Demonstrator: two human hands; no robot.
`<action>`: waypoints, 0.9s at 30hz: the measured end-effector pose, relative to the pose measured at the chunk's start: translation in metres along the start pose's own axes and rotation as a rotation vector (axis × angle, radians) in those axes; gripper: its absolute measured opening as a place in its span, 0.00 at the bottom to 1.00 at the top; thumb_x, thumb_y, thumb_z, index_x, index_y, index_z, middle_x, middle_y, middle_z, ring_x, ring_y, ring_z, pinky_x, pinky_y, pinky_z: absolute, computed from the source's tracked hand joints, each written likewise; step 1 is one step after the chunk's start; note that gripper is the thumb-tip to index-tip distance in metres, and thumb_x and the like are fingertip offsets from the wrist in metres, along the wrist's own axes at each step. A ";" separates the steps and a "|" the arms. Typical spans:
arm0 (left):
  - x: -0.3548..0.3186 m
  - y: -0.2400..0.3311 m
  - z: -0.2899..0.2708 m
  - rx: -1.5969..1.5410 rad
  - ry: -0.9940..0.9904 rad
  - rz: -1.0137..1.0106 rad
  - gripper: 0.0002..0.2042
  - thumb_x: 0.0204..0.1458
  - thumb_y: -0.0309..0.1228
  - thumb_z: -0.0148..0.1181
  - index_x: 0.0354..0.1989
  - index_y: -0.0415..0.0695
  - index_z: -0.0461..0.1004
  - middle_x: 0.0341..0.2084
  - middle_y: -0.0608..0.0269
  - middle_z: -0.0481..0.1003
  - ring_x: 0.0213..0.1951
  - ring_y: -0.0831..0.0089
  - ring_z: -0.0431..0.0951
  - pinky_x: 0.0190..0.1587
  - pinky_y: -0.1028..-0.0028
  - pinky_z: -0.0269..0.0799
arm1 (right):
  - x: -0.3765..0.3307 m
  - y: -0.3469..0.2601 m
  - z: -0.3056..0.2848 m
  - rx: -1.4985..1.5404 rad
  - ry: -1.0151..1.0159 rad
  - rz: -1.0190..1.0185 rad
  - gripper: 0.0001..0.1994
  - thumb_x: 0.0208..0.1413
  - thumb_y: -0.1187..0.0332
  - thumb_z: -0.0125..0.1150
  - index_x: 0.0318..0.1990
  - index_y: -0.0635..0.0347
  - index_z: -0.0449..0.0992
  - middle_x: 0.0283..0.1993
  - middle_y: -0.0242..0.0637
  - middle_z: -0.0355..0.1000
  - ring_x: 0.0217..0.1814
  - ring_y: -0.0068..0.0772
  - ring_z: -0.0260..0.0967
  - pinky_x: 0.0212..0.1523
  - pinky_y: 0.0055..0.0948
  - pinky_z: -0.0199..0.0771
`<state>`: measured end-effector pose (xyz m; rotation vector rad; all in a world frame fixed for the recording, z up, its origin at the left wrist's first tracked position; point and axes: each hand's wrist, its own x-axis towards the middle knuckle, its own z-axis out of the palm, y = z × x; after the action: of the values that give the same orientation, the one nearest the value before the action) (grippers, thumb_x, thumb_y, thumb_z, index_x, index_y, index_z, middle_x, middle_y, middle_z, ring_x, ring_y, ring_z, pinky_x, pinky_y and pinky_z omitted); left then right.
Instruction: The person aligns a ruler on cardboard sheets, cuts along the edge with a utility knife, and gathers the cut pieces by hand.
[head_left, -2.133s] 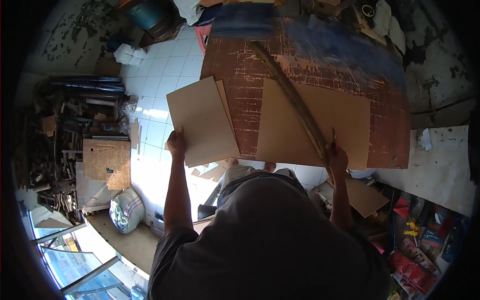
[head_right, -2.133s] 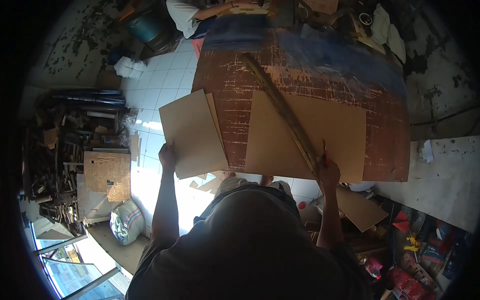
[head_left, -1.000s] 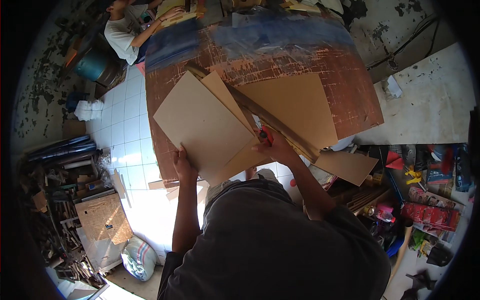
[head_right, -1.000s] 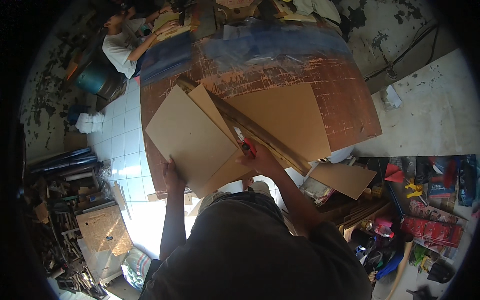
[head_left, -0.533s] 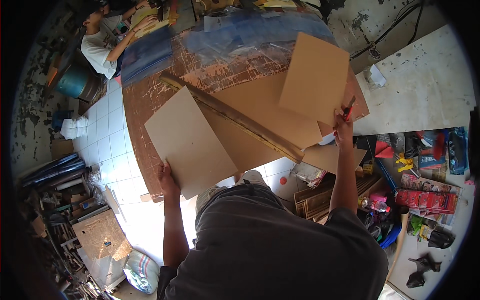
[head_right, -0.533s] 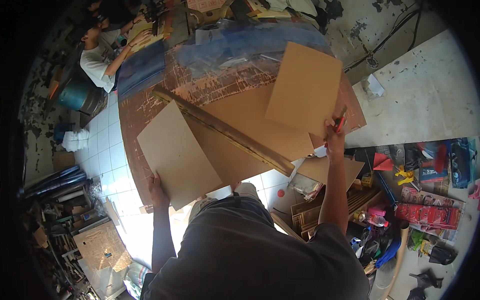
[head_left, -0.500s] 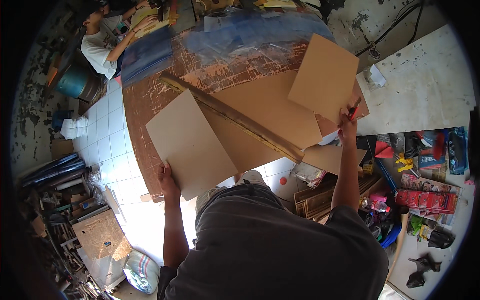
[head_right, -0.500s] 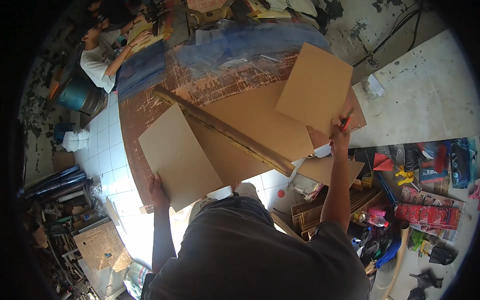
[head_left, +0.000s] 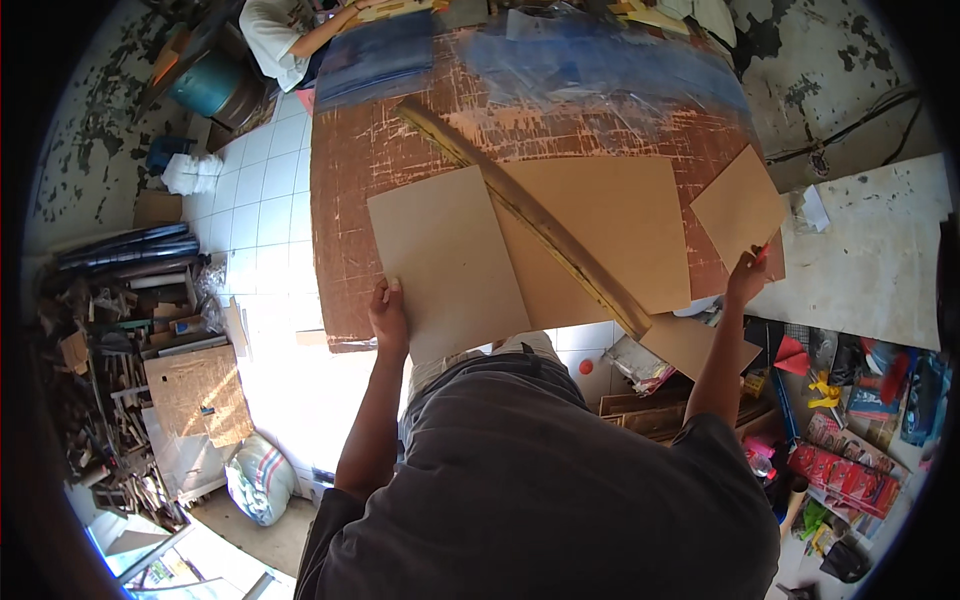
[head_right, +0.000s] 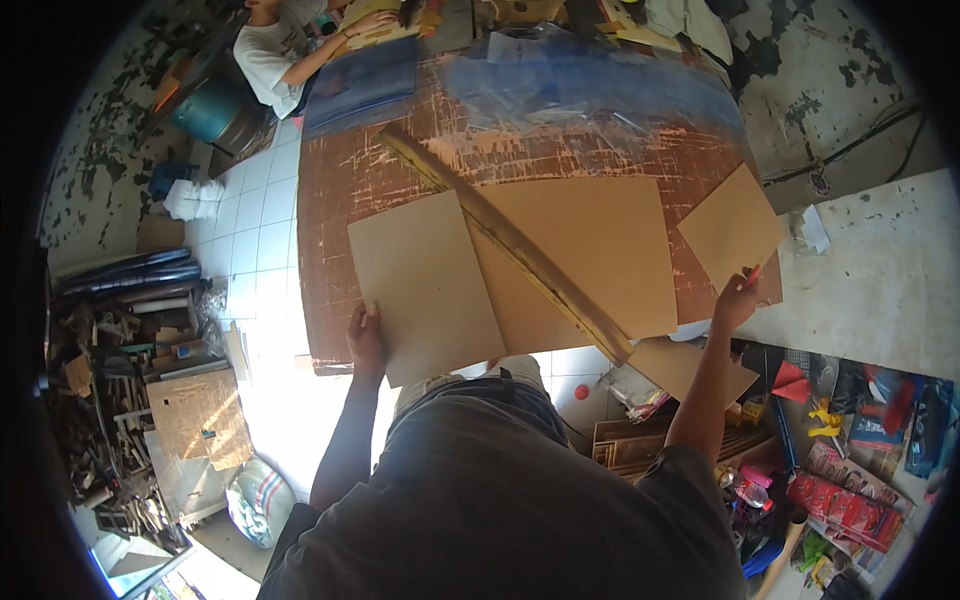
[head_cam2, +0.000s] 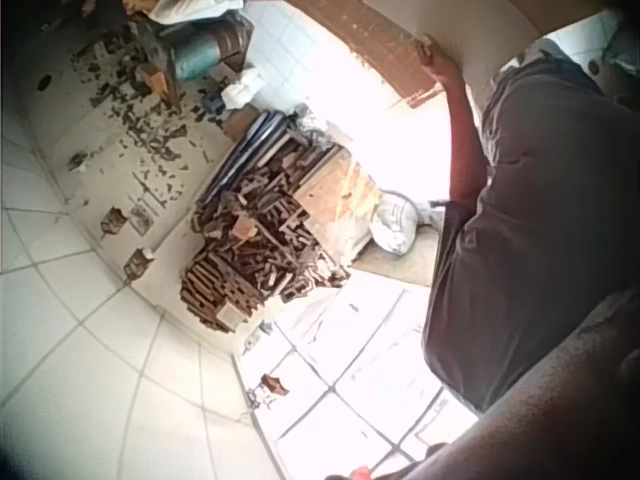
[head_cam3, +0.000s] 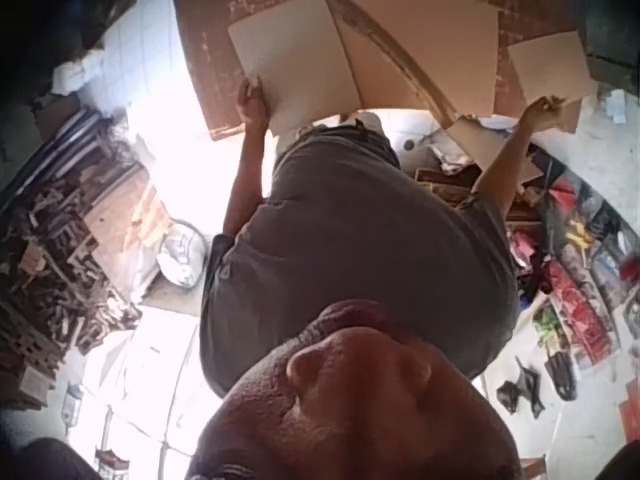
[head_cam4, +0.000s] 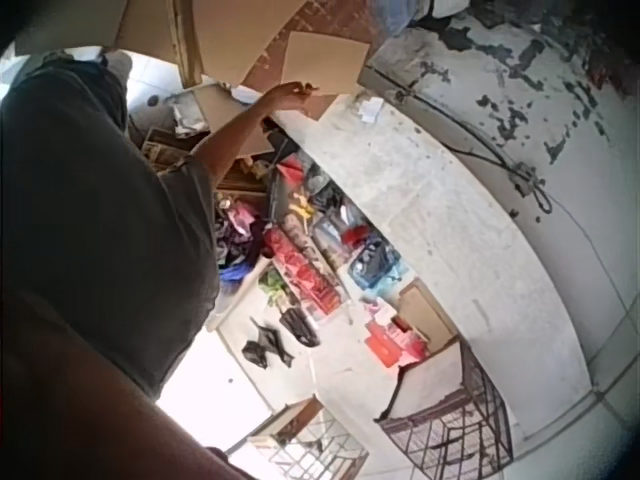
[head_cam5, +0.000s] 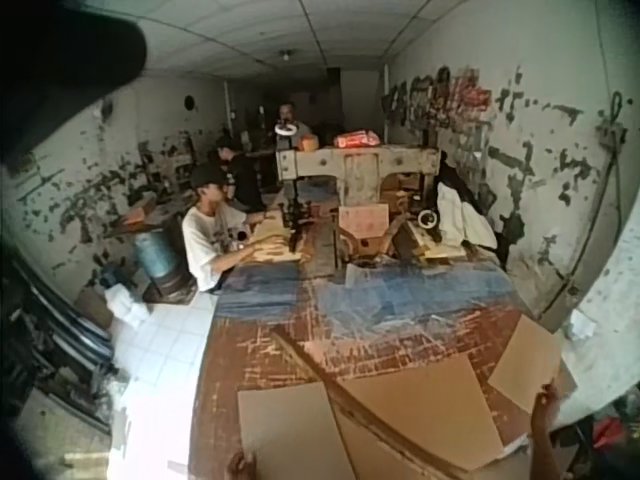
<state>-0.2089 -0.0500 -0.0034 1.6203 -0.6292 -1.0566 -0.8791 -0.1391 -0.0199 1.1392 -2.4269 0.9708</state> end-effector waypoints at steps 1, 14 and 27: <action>0.000 0.000 0.005 0.000 0.012 -0.003 0.11 0.64 0.31 0.52 0.49 0.39 0.74 0.37 0.63 0.78 0.40 0.78 0.75 0.43 0.76 0.69 | -0.020 -0.038 -0.009 0.200 -0.019 -0.225 0.14 0.58 0.64 0.54 0.45 0.63 0.78 0.30 0.49 0.76 0.32 0.55 0.74 0.36 0.47 0.73; 0.002 -0.015 -0.003 0.444 0.286 0.256 0.15 0.57 0.35 0.62 0.52 0.46 0.77 0.22 0.60 0.77 0.24 0.74 0.74 0.30 0.70 0.69 | -0.179 -0.198 -0.050 0.080 -0.899 -0.408 0.27 0.41 0.57 0.76 0.47 0.53 0.69 0.46 0.39 0.68 0.44 0.49 0.74 0.42 0.46 0.76; -0.001 -0.026 -0.001 0.454 0.290 0.225 0.16 0.57 0.35 0.60 0.52 0.44 0.77 0.28 0.55 0.80 0.30 0.69 0.78 0.35 0.66 0.72 | -0.166 -0.217 -0.049 -0.013 -0.962 -0.436 0.31 0.36 0.54 0.78 0.46 0.57 0.70 0.41 0.48 0.75 0.46 0.51 0.75 0.44 0.45 0.75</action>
<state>-0.2117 -0.0407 -0.0275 1.9893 -0.8719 -0.5191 -0.6072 -0.1112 0.0299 2.4051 -2.5592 0.2665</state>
